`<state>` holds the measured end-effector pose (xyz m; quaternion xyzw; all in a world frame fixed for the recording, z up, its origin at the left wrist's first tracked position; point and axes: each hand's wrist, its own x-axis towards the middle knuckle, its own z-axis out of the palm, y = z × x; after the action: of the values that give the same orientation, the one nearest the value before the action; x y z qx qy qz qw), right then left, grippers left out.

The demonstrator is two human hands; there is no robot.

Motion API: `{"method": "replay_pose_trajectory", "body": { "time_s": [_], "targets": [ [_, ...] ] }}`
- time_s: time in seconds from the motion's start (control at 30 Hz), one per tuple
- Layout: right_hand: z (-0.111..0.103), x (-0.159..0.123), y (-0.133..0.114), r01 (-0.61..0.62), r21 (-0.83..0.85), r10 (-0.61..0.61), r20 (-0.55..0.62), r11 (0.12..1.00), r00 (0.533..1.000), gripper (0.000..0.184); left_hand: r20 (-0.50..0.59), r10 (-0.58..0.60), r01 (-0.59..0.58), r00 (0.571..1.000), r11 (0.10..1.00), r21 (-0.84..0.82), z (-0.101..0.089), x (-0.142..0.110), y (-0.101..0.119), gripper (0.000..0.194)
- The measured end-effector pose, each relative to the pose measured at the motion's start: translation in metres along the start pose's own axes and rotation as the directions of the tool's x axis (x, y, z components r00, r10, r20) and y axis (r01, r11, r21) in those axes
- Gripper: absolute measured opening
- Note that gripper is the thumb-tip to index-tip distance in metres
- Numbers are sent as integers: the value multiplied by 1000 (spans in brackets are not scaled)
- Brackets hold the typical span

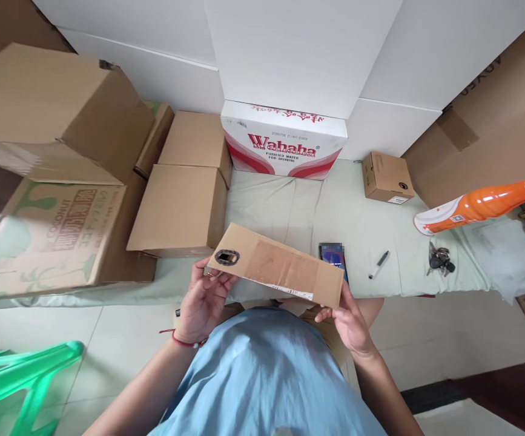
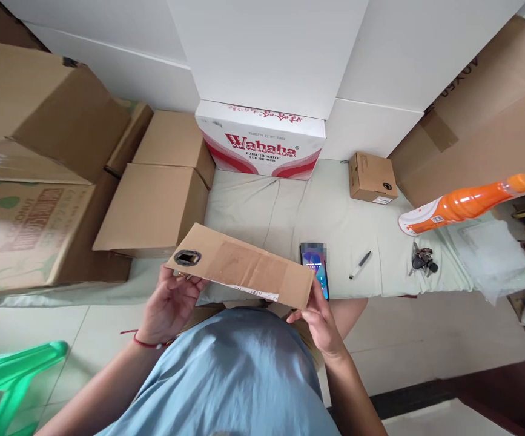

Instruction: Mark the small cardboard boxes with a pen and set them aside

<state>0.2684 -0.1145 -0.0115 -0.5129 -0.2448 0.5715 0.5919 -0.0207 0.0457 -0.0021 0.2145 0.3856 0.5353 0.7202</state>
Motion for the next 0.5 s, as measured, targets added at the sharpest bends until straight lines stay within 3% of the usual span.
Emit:
{"method": "replay_pose_trajectory", "body": {
  "time_s": [0.17,0.37,0.5],
  "targets": [
    [-4,6,-11,-65,-35,64,-35,997,997,76,-57,-17,16,998,1000,-7,8,0,12,43],
    [7,4,-18,39,-146,-49,-63,989,997,72,-134,-124,117,983,991,-60,16,-4,20,59],
    [2,0,-14,66,-80,-74,-100,995,992,62,-130,-230,214,964,969,-127,21,2,26,43]
  ]
}}
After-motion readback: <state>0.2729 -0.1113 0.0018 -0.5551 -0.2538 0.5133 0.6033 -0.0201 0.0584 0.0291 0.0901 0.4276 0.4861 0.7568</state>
